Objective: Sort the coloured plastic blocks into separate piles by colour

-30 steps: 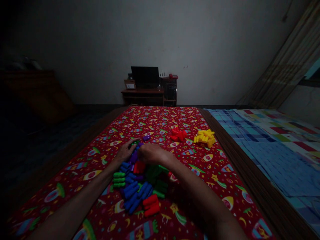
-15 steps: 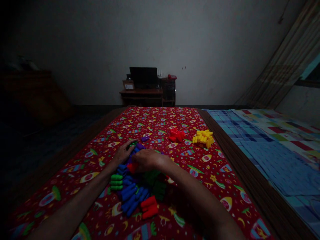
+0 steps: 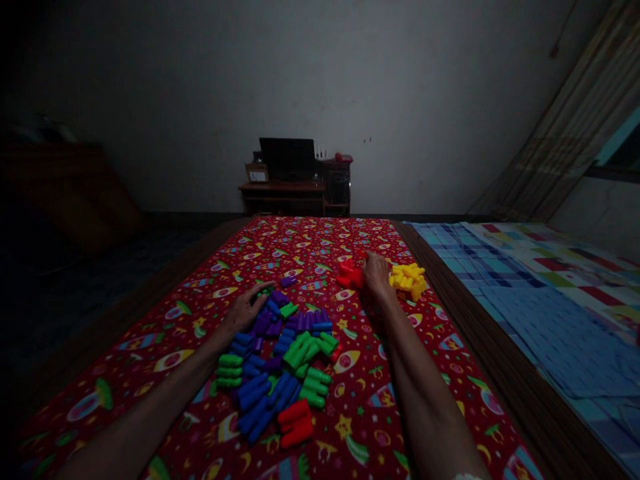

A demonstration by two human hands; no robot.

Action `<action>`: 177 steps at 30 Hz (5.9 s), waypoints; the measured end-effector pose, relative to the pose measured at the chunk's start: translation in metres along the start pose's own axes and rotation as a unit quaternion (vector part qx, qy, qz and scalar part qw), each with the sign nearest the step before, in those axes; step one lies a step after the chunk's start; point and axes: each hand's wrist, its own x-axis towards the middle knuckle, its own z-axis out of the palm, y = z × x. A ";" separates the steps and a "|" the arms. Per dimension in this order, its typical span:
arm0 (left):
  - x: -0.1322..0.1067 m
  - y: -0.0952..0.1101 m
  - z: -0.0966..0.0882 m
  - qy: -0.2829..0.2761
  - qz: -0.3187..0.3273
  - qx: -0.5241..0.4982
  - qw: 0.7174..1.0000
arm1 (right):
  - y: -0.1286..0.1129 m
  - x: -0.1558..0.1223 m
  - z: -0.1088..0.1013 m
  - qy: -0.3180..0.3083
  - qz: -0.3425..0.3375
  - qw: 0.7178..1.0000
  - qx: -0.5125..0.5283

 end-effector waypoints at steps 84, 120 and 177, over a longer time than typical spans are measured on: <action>0.001 -0.004 0.005 0.009 0.003 -0.006 1.000 | 0.000 0.000 -0.005 -0.013 -0.180 0.983 -0.025; -0.029 0.090 -0.009 -0.288 0.140 -0.018 0.947 | -0.030 -0.147 0.010 -0.147 -0.169 0.900 0.373; -0.134 0.106 0.017 -0.037 0.253 0.345 0.903 | 0.054 -0.129 -0.079 0.000 -0.011 1.000 -0.019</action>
